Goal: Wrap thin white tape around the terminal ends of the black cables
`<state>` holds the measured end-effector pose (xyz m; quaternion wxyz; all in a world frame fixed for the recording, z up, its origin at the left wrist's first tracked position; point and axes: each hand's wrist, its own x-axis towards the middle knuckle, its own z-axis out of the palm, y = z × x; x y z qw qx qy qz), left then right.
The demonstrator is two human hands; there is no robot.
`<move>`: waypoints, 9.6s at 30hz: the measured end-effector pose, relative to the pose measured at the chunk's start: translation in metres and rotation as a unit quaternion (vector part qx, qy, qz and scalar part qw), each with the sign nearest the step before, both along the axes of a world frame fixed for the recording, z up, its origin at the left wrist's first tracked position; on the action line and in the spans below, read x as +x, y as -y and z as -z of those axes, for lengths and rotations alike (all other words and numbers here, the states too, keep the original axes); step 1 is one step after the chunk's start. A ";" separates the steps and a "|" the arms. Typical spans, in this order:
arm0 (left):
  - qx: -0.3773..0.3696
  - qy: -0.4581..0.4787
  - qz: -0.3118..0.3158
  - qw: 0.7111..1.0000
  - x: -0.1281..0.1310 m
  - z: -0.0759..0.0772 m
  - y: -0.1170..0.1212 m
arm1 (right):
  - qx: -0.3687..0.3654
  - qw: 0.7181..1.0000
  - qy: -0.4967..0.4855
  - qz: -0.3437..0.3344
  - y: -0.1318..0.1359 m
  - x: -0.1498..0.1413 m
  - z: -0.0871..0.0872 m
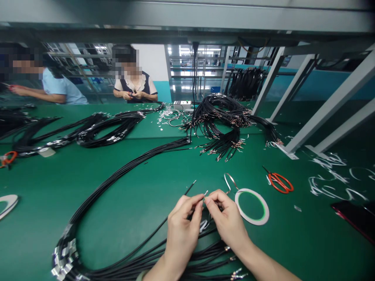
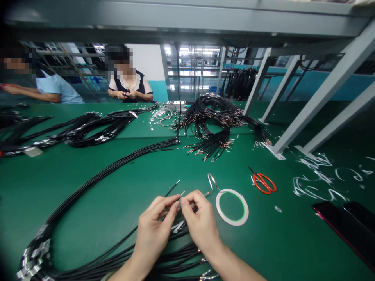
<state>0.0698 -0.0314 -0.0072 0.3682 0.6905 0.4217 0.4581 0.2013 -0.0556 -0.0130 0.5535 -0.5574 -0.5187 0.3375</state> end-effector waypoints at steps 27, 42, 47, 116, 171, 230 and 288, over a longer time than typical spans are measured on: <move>-0.312 0.204 -0.012 0.928 0.006 -0.004 -0.013 | 0.026 0.995 0.093 -0.013 0.003 -0.005 -0.006; -0.327 0.248 -0.005 0.912 0.001 0.001 -0.020 | -0.027 0.998 0.046 0.011 -0.001 -0.002 0.006; -0.324 0.239 0.007 0.916 -0.001 0.000 -0.022 | -0.039 0.999 0.012 0.006 0.000 -0.003 0.001; -0.307 0.139 0.010 0.941 -0.003 -0.006 -0.022 | -0.038 0.999 0.012 -0.027 -0.001 -0.002 0.002; -0.360 0.151 0.150 0.909 -0.015 -0.010 -0.028 | -0.051 0.989 -0.116 -0.077 -0.002 0.001 -0.005; -0.459 0.232 0.173 0.840 -0.014 -0.006 -0.025 | -0.106 0.968 -0.207 -0.098 -0.012 0.007 0.000; -0.081 -0.141 0.148 0.976 -0.007 -0.006 -0.011 | -0.022 0.979 -0.194 0.049 -0.023 0.031 0.001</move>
